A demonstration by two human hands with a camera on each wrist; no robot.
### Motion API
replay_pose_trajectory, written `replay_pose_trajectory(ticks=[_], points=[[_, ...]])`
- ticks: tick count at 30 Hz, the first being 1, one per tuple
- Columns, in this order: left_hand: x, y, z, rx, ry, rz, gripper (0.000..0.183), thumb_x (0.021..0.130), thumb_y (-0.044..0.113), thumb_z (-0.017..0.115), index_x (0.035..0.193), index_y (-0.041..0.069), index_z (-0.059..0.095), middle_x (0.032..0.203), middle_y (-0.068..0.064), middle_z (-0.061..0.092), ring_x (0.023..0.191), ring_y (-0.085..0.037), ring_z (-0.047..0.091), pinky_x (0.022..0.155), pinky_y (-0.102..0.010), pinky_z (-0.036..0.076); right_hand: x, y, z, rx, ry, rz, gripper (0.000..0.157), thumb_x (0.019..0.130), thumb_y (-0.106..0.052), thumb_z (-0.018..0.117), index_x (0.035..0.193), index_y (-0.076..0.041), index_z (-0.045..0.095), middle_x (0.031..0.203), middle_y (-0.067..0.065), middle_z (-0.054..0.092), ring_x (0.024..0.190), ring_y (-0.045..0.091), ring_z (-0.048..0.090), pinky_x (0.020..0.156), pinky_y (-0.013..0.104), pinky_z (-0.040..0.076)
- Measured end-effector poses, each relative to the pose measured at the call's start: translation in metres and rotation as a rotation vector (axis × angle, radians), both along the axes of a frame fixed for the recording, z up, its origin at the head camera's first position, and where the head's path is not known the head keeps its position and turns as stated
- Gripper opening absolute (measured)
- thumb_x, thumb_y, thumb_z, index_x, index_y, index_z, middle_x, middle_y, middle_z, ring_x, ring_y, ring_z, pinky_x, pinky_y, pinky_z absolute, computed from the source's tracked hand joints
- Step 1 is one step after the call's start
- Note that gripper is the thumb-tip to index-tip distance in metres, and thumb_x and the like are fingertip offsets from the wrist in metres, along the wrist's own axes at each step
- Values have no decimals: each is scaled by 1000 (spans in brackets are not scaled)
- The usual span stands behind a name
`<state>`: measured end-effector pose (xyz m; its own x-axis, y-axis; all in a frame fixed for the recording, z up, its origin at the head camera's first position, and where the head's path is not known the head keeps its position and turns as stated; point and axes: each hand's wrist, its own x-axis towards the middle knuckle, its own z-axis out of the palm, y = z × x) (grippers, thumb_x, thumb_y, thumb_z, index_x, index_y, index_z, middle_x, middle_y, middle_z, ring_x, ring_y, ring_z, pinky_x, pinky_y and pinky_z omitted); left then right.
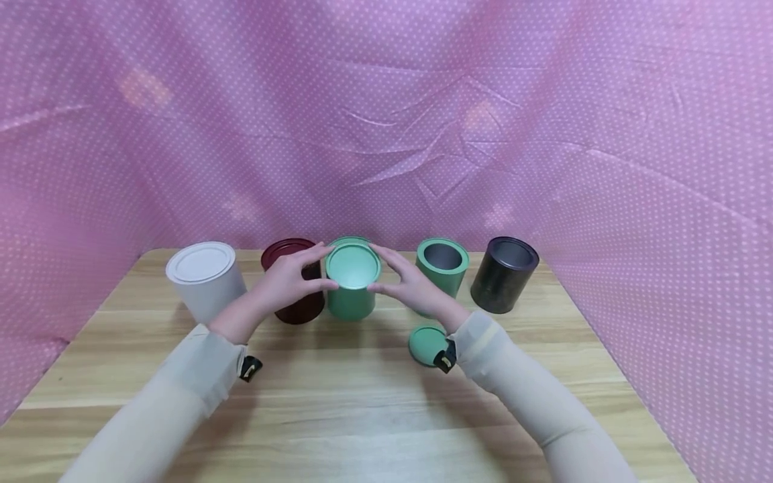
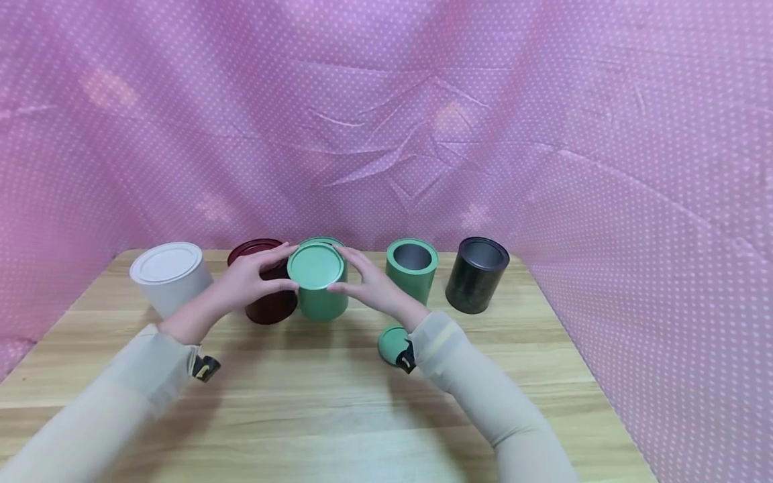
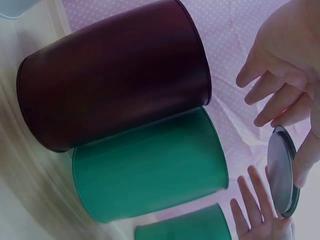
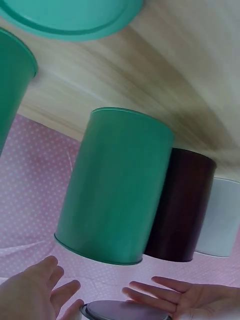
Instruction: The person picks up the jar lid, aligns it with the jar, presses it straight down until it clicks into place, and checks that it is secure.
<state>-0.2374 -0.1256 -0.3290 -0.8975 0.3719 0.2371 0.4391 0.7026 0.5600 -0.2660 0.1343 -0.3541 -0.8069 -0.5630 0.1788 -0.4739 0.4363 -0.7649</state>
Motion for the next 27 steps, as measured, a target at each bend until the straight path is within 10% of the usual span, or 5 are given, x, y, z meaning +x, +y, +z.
replay_pose_trajectory(ticks=[16,27], points=[[-37,-5,0,-24,-56,2,74,88,34,71,149,7,37,153,-16,37,144,-36,30,117,-54,25,-37,-7,9,75,41,-4,74,93,-33,65,154,-22,25,158,5,28,142,28,32,114,58,27],[-53,-4,1,-77,-122,35,70,92,38,64,150,8,36,154,-19,34,144,-37,28,116,-55,26,-54,-11,6,42,-7,4,71,94,-28,64,153,-14,27,153,10,34,134,27,43,119,40,27]])
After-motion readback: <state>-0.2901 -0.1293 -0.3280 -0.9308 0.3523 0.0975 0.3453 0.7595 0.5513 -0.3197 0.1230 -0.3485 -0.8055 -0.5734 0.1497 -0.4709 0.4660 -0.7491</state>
